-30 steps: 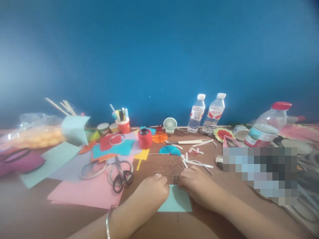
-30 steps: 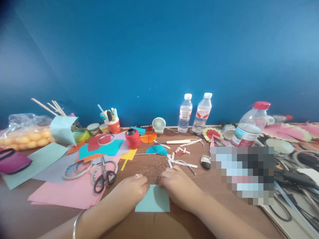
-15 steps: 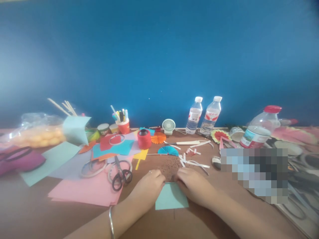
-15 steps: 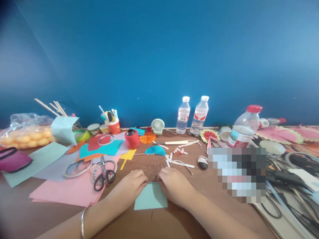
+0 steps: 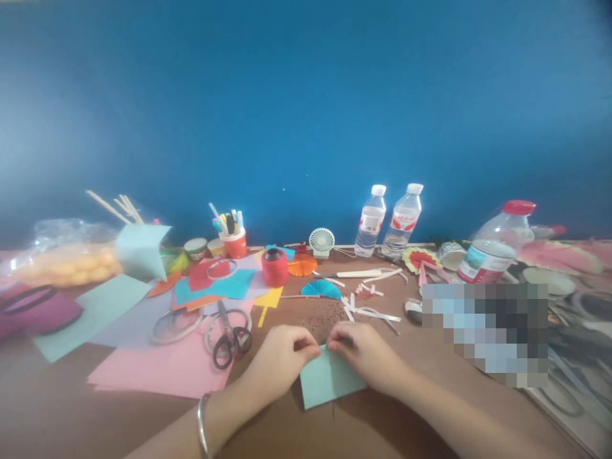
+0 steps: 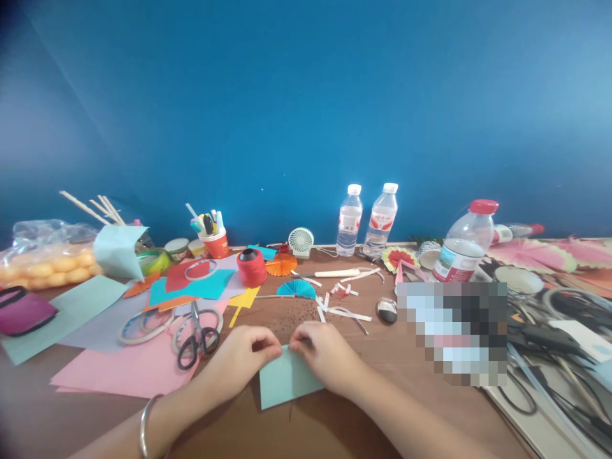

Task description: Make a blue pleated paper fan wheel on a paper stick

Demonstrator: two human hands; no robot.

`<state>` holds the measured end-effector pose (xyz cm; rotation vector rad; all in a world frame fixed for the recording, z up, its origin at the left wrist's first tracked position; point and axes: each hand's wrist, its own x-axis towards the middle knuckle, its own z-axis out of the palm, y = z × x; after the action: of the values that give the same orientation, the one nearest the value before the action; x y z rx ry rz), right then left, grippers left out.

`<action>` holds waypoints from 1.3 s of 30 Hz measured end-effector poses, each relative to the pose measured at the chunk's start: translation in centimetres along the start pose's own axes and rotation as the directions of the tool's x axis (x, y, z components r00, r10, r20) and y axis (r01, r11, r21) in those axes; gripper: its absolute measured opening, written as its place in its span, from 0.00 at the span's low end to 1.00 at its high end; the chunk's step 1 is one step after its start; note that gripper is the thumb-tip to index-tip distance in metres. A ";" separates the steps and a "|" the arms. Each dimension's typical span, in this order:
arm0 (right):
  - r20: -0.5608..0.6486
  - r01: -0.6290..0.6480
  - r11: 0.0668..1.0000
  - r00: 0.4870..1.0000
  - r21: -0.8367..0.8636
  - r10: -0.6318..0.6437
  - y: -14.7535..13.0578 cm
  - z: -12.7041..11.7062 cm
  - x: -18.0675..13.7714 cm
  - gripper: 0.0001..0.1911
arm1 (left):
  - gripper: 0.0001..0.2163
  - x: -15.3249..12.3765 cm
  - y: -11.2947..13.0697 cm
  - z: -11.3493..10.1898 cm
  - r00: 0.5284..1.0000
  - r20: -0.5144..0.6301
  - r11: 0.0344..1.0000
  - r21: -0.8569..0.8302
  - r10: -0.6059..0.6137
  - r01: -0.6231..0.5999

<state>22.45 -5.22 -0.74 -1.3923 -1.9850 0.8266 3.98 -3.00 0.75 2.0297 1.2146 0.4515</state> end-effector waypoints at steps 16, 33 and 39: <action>-0.012 -0.210 0.949 0.976 0.236 0.219 0.6 -0.8 -0.2 0.07 | 0.11 -0.2 -1.6 -0.3 0.996 0.035 0.990 -0.113 -0.079 0.082; -0.359 -0.112 0.853 0.873 0.511 0.329 2.7 -0.1 0.2 0.20 | 0.08 -0.2 -1.6 -0.3 0.998 0.053 0.980 -0.195 -0.028 0.038; -0.446 -0.077 0.934 0.863 0.349 0.238 4.0 -0.8 0.1 0.19 | 0.08 0.3 -2.6 -0.4 0.997 -0.070 0.966 -0.259 -0.039 0.020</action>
<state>25.37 -3.96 -3.26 -1.4111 -1.3029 0.7414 2.28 -1.83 -0.94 1.7845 1.1629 0.6413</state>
